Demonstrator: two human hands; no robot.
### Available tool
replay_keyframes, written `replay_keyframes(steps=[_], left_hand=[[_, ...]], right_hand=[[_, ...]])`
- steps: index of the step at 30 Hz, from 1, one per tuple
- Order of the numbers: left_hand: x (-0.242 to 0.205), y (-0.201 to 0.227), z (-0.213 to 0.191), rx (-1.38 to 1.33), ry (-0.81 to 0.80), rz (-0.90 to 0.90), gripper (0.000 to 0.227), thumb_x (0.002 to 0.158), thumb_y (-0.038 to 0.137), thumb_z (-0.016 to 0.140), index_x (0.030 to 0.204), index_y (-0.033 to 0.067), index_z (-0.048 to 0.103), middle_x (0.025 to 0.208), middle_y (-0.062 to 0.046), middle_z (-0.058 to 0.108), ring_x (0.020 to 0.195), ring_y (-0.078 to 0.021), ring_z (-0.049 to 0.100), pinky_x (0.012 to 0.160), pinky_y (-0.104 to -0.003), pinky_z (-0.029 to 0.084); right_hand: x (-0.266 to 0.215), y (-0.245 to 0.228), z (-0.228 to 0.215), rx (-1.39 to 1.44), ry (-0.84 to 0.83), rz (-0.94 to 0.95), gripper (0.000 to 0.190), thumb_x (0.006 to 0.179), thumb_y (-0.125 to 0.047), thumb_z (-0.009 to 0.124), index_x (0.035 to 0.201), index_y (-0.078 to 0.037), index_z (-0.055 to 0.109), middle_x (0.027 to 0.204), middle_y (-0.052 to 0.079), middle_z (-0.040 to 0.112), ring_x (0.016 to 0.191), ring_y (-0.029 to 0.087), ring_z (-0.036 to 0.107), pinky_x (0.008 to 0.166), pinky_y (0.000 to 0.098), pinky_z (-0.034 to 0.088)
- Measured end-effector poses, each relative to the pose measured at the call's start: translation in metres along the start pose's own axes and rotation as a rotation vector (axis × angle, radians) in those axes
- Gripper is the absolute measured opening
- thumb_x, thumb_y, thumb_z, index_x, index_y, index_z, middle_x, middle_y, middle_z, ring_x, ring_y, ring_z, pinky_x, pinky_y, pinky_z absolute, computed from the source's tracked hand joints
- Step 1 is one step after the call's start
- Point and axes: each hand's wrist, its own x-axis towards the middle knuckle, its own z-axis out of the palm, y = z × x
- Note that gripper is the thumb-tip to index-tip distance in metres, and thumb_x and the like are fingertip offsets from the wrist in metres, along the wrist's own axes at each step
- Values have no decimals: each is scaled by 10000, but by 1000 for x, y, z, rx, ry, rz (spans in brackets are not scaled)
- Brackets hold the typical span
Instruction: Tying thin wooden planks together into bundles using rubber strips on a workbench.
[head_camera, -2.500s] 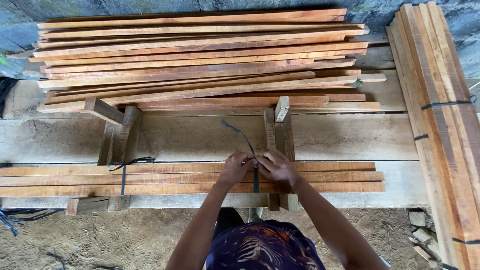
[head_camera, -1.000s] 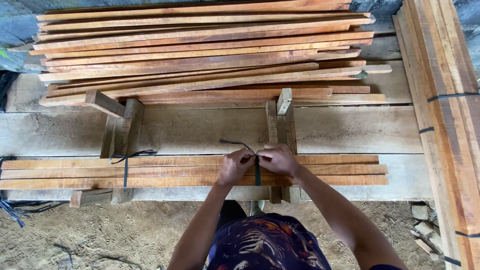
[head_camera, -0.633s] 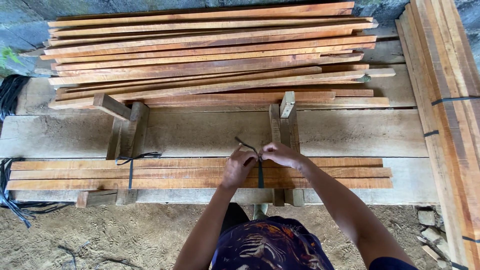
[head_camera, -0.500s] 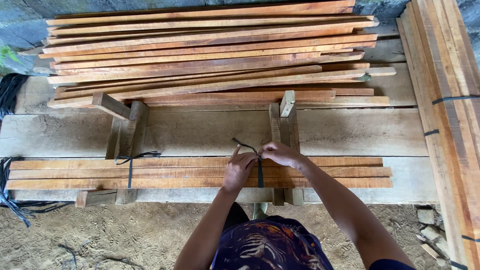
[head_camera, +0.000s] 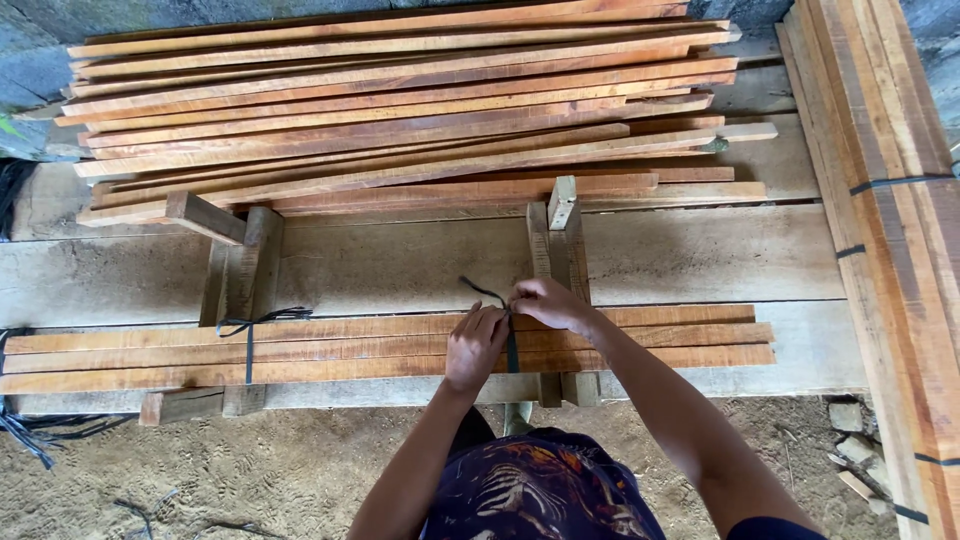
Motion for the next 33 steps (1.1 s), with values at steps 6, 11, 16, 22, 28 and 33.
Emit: replay_keyframes(steps=[6, 11, 16, 22, 28, 33], left_hand=[[7, 1, 0, 70, -44, 29, 87, 808, 158, 698, 794, 103, 632, 735, -105, 621, 828, -304, 682, 1043, -484, 511], [-4, -13, 15, 71, -106, 58, 137, 824, 210, 591, 710, 147, 550, 635, -66, 531, 734, -289, 638, 984, -445, 505], [3, 0, -6, 21, -122, 45, 141, 867, 225, 596, 750, 150, 577, 644, -60, 554, 728, -291, 649, 925, -433, 502], [5, 17, -17, -354, -132, -336, 212, 1068, 253, 622, 901, 141, 688, 835, -35, 694, 909, -251, 673, 1062, -432, 422], [-1, 1, 1, -429, -258, -446, 364, 1123, 341, 519, 815, 179, 626, 729, -13, 660, 844, -207, 659, 1123, -433, 342], [-2, -1, 2, -222, -252, -182, 356, 1084, 236, 502, 741, 144, 523, 640, -82, 577, 695, -286, 673, 1004, -420, 439]], right_hand=[[7, 22, 2, -68, 132, -69, 157, 832, -170, 715, 957, -92, 772, 814, 114, 715, 782, 228, 651, 722, 386, 518], [11, 12, 8, -254, 239, -63, 148, 882, -173, 712, 982, -64, 722, 831, 188, 702, 809, 342, 696, 703, 457, 544], [6, 7, 12, -357, 294, -78, 151, 926, -199, 668, 990, -62, 675, 853, 212, 685, 839, 418, 707, 705, 502, 555], [-2, -5, 15, -221, 300, -26, 139, 945, -121, 637, 1028, -41, 713, 881, 204, 732, 835, 365, 728, 715, 458, 579], [-3, -7, 10, -244, 340, 46, 136, 898, -176, 646, 880, -109, 763, 794, 143, 747, 737, 313, 718, 674, 440, 573], [16, -17, 6, -365, 435, 59, 457, 1036, -411, 560, 750, -59, 618, 642, 167, 613, 699, 409, 687, 633, 515, 512]])
